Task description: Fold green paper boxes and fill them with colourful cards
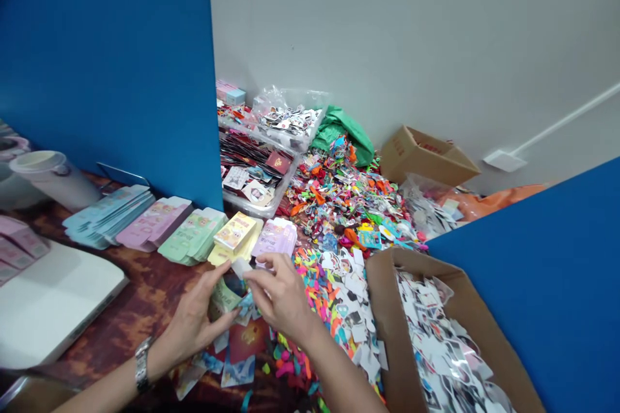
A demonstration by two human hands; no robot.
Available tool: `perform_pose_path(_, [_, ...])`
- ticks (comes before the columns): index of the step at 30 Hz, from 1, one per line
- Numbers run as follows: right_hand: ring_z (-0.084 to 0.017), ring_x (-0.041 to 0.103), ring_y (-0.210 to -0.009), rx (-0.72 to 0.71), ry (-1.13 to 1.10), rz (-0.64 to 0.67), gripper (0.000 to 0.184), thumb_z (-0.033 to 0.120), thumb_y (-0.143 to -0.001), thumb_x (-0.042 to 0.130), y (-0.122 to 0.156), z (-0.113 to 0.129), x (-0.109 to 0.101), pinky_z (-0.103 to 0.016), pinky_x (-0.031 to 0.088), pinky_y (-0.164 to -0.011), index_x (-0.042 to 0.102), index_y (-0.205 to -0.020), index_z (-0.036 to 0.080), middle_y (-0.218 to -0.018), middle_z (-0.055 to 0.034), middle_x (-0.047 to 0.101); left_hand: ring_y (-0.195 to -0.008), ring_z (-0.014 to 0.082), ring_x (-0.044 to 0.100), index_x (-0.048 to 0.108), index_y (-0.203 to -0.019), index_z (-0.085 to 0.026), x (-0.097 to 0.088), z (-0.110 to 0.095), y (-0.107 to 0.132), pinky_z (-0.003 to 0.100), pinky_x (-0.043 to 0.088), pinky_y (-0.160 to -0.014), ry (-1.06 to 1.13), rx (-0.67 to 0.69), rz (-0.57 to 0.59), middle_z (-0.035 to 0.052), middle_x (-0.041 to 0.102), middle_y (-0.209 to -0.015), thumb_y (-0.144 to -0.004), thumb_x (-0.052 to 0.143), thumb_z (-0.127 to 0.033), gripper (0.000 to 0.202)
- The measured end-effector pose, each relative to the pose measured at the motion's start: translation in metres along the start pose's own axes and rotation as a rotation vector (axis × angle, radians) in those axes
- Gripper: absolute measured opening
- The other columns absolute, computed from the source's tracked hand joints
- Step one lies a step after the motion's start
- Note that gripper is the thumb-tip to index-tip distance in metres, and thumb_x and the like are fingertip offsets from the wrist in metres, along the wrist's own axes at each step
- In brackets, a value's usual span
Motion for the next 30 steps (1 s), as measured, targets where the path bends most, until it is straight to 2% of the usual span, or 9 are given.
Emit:
perform_pose_path(2, [-0.022,0.055,-0.104,0.0,0.017,0.073,0.02,0.019,-0.092,0.055,0.003,0.002,0.003,-0.035,0.05,-0.085,0.07,-0.105,0.023,-0.113,-0.0102,0.058,-0.118,0.025,0.053,0.025,-0.145,-0.025,0.0,-0.002,0.0,0.039,0.048,-0.097,0.022,0.029,0.006,0.0113,0.05,-0.13,-0.082,0.057,-0.017,0.072])
perform_pose_path(4, [-0.022,0.056,-0.106,0.01,-0.017,0.137,0.023,0.02,-0.093,0.053,0.006,0.005,0.005,-0.036,0.05,-0.088,0.068,-0.111,0.023,-0.116,-0.0101,0.059,-0.117,0.0248,0.054,0.028,-0.143,-0.025,0.0,-0.004,-0.001,0.039,0.048,-0.096,0.031,0.058,-0.004,0.0115,0.051,-0.128,-0.079,0.056,-0.013,0.07])
perform_pose_path(8, [-0.019,0.059,-0.104,0.031,-0.074,0.075,0.031,0.019,-0.095,0.051,0.008,0.009,0.0,-0.031,0.051,-0.088,0.059,-0.124,0.022,-0.113,-0.0096,0.06,-0.117,0.0256,0.054,0.03,-0.141,-0.024,-0.003,-0.005,0.0,0.04,0.048,-0.096,0.004,0.088,-0.044,0.0121,0.052,-0.127,-0.081,0.057,-0.015,0.067])
perform_pose_path(14, [-0.017,0.061,-0.083,-0.004,0.253,0.139,0.016,0.02,-0.096,0.05,0.005,0.01,-0.002,-0.026,0.05,-0.072,0.065,-0.102,0.02,-0.091,-0.0066,0.063,-0.113,0.0263,0.056,0.034,-0.141,-0.024,-0.006,-0.004,0.003,0.04,0.051,-0.092,-0.104,0.146,-0.101,0.0124,0.053,-0.125,-0.082,0.059,-0.016,0.065])
perform_pose_path(16, [-0.017,0.06,-0.076,0.0,0.324,0.147,0.018,0.02,-0.097,0.048,0.006,0.01,0.001,-0.025,0.049,-0.068,0.065,-0.092,0.019,-0.083,-0.0053,0.062,-0.112,0.0266,0.056,0.034,-0.141,-0.025,-0.004,-0.005,0.004,0.04,0.051,-0.091,-0.117,0.159,-0.109,0.0124,0.053,-0.125,-0.083,0.059,-0.017,0.063])
perform_pose_path(18, [-0.017,0.06,-0.076,-0.011,0.337,0.143,0.019,0.018,-0.098,0.046,0.006,0.01,0.004,-0.025,0.049,-0.069,0.065,-0.093,0.019,-0.083,-0.0055,0.061,-0.111,0.0265,0.056,0.033,-0.141,-0.025,-0.004,-0.006,0.004,0.04,0.051,-0.09,-0.109,0.161,-0.107,0.0124,0.053,-0.124,-0.084,0.059,-0.017,0.063])
perform_pose_path(23, [-0.018,0.062,-0.094,-0.024,0.093,0.133,0.022,0.018,-0.096,0.049,0.007,0.012,-0.003,-0.028,0.052,-0.08,0.064,-0.111,0.02,-0.111,-0.0105,0.061,-0.111,0.026,0.056,0.03,-0.142,-0.025,-0.007,-0.009,0.001,0.04,0.051,-0.091,-0.054,0.118,-0.07,0.0119,0.052,-0.123,-0.083,0.059,-0.017,0.066])
perform_pose_path(27, [-0.019,0.061,-0.105,0.027,-0.084,0.182,0.024,0.017,-0.094,0.05,0.01,0.015,-0.005,-0.03,0.052,-0.088,0.065,-0.112,0.022,-0.117,-0.0096,0.062,-0.107,0.0244,0.058,0.036,-0.133,-0.025,-0.008,-0.009,0.002,0.038,0.051,-0.089,0.003,0.089,-0.049,0.0101,0.054,-0.118,-0.082,0.058,-0.016,0.057])
perform_pose_path(30, [-0.019,0.061,-0.109,0.095,-0.165,0.121,0.03,0.016,-0.095,0.048,0.016,0.016,0.003,-0.031,0.051,-0.092,0.061,-0.121,0.024,-0.119,-0.0087,0.062,-0.105,0.0241,0.059,0.037,-0.13,-0.024,-0.008,-0.008,0.004,0.038,0.052,-0.087,0.006,0.084,-0.05,0.0101,0.054,-0.116,-0.082,0.059,-0.017,0.053])
Point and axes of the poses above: each hand's wrist, its own y-axis away from the middle knuckle, its own x-axis out of the palm, z = x × y, the point moved 1 cm from there along -y, towards the middle knuckle
